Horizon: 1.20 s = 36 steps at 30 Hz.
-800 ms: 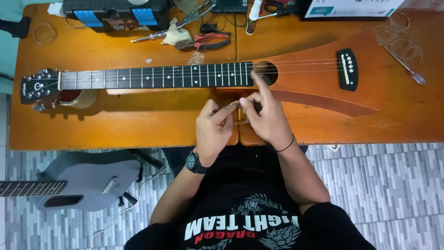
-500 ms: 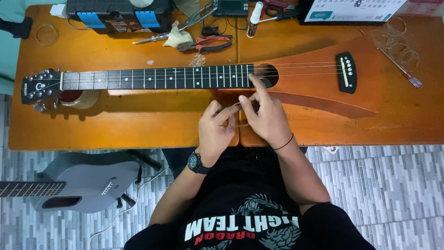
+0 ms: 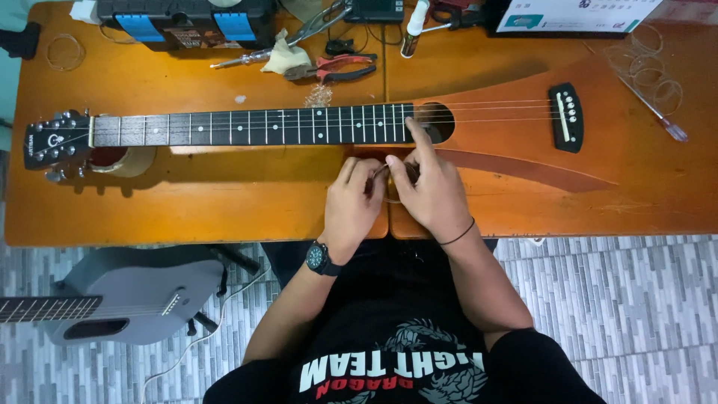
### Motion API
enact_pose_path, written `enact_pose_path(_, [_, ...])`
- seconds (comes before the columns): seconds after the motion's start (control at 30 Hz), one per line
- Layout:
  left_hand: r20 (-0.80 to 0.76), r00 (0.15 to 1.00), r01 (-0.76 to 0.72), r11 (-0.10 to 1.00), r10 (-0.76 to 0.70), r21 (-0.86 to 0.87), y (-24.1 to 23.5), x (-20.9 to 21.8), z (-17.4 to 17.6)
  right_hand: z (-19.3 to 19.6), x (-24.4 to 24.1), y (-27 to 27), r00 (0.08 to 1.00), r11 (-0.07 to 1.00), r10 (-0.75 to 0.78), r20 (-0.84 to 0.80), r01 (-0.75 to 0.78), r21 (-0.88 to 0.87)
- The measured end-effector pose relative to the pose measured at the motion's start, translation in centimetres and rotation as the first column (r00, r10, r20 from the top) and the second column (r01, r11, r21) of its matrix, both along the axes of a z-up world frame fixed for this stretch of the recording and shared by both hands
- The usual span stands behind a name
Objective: The person strings a guitar by threading a string through the bridge and winding it onto the tuning peg at the headstock. They repeat the process for another string, pulling it taut and securing it on the tuning post.
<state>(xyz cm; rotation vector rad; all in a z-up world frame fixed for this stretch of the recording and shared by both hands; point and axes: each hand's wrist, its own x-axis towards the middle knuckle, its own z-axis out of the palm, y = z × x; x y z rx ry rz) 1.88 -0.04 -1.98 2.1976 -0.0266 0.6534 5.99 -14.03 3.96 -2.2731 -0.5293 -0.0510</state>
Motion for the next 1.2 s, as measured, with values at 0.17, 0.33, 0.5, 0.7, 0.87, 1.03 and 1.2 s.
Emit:
enact_pose_path(0.17, [-0.162,0.984,0.034,0.97,-0.075,-0.239,0.4,-0.3,-0.9,-1.6,0.2,-0.5,1.0,0.999,-0.009,-0.016,0.009,0.052])
enact_pose_path(0.33, [-0.103,0.93,0.064,0.432,-0.353,-0.9,0.8,-0.3,-1.6,-2.0,0.4,-1.2,0.997,0.951,0.051,-0.061,-0.03,0.307])
enact_pose_path(0.5, [0.053,0.899,0.117,0.121,-0.435,-0.986,2.2,-1.4,-0.8,-1.9,0.4,-1.2,0.989,0.847,0.149,0.014,-0.135,0.514])
enact_pose_path(0.7, [0.113,0.874,0.285,0.311,-0.472,-0.907,3.6,-2.9,1.8,-1.4,0.6,-1.3,0.976,0.853,0.098,0.195,-0.184,0.489])
enact_pose_path(0.87, [0.005,0.948,0.169,0.489,-0.318,-0.856,3.2,-3.5,2.5,-0.6,-0.3,-1.5,0.964,0.912,0.11,0.243,-0.195,0.361])
enact_pose_path(1.03, [0.04,0.944,0.187,0.428,-0.328,-0.884,3.4,-3.7,3.0,0.7,-1.0,-1.7,0.976,0.97,0.127,0.175,-0.159,0.183])
enact_pose_path(1.2, [0.15,0.888,0.296,0.289,-0.436,-0.911,3.5,-3.7,3.2,-0.1,-0.7,-3.0,0.991,0.948,0.123,-0.048,-0.103,0.301])
